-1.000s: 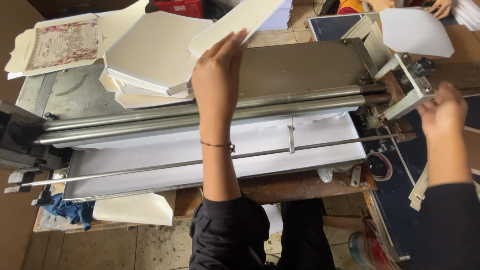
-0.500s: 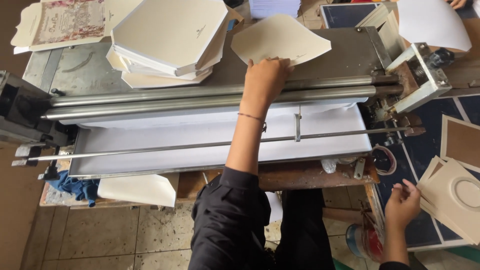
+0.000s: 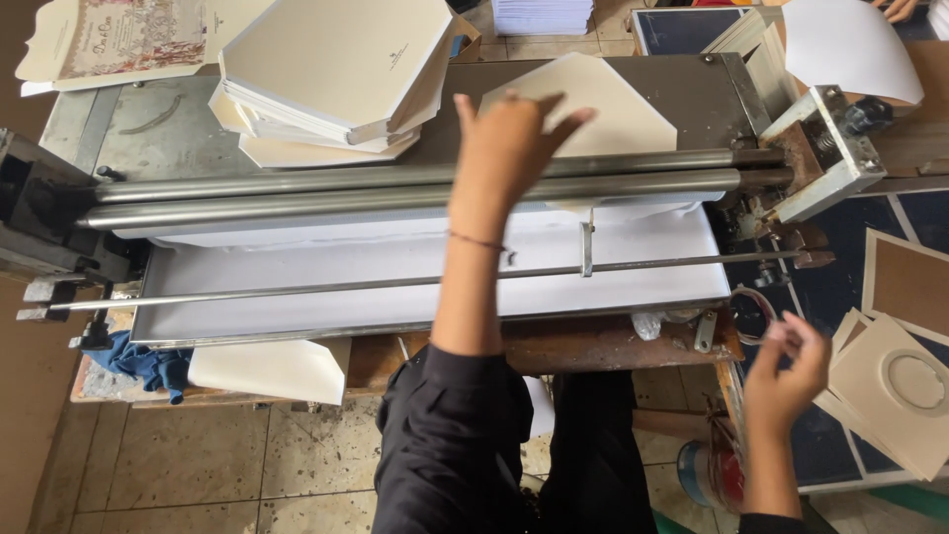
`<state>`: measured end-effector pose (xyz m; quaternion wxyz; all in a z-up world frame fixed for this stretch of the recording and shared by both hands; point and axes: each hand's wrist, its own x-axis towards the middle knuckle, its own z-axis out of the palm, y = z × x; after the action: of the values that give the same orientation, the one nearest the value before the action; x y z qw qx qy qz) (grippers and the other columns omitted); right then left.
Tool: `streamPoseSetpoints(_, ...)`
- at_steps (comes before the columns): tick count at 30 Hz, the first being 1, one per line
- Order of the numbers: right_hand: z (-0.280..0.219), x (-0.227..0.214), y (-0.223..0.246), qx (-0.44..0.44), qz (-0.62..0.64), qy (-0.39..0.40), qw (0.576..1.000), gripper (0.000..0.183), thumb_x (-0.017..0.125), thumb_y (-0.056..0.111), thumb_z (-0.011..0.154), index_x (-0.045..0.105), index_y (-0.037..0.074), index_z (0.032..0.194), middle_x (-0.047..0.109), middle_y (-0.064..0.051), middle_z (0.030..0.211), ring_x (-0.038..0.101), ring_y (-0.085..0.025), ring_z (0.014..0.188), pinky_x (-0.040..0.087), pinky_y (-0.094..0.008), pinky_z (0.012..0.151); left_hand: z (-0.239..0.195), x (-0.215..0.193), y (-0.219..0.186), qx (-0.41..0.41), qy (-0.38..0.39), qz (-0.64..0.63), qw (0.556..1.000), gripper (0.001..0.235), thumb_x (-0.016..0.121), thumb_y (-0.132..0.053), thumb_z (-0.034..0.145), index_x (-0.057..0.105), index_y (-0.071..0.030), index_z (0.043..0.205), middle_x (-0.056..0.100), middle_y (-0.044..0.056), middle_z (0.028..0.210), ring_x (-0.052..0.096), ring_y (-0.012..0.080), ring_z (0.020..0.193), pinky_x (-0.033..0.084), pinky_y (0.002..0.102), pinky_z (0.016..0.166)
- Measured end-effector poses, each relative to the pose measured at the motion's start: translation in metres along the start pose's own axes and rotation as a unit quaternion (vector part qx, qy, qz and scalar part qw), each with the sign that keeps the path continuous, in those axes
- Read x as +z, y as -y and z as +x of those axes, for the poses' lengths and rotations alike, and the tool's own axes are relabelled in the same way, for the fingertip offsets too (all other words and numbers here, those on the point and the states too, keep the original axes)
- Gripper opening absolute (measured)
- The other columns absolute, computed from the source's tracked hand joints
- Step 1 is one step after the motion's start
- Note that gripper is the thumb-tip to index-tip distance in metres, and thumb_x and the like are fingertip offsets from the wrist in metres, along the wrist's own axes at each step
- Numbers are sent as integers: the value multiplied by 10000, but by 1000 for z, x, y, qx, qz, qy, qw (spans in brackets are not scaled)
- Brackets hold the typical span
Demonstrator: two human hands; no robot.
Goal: Feeding individual sheets of paper through a roller-based gluing machine and stacking them.
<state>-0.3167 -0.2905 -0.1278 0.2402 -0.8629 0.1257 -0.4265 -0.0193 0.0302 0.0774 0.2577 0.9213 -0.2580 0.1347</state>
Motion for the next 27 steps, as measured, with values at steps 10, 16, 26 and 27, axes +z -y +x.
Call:
streamPoseSetpoints(10,69,51,145,-248,-38,69,966,423,809,183,1085,742,-65,1422,587,-222,1312,538,-377,1130,547,-460,907,-39,-56,125,-139,-259,41,955,435,702,-293,1106,667,-40,1457,692,213,1465,609,364,1406,463,636,1100)
streamPoseSetpoints(16,73,53,166,-308,-130,80,939,203,788,16,1048,811,100,1232,657,-115,1222,572,-340,1062,572,-440,909,-24,-30,119,-214,-145,92,962,821,718,-653,1039,490,-92,1592,432,264,1666,257,441,1587,208,884,1130)
streamPoseSetpoints(26,59,-21,194,-312,-57,170,933,242,749,-197,959,817,-29,1120,806,-153,1187,753,-309,1134,613,-428,1112,-15,-16,135,-229,-217,69,946,426,806,-286,848,795,-112,1237,684,139,1459,528,340,1448,217,825,1147)
streamPoseSetpoints(27,58,-29,197,-298,-24,162,941,280,732,-259,947,814,-60,1127,814,-172,1171,774,-314,1092,630,-434,1111,-13,-15,135,-214,-235,67,946,319,712,-343,913,830,-124,1112,733,159,1386,574,380,1402,251,787,1143)
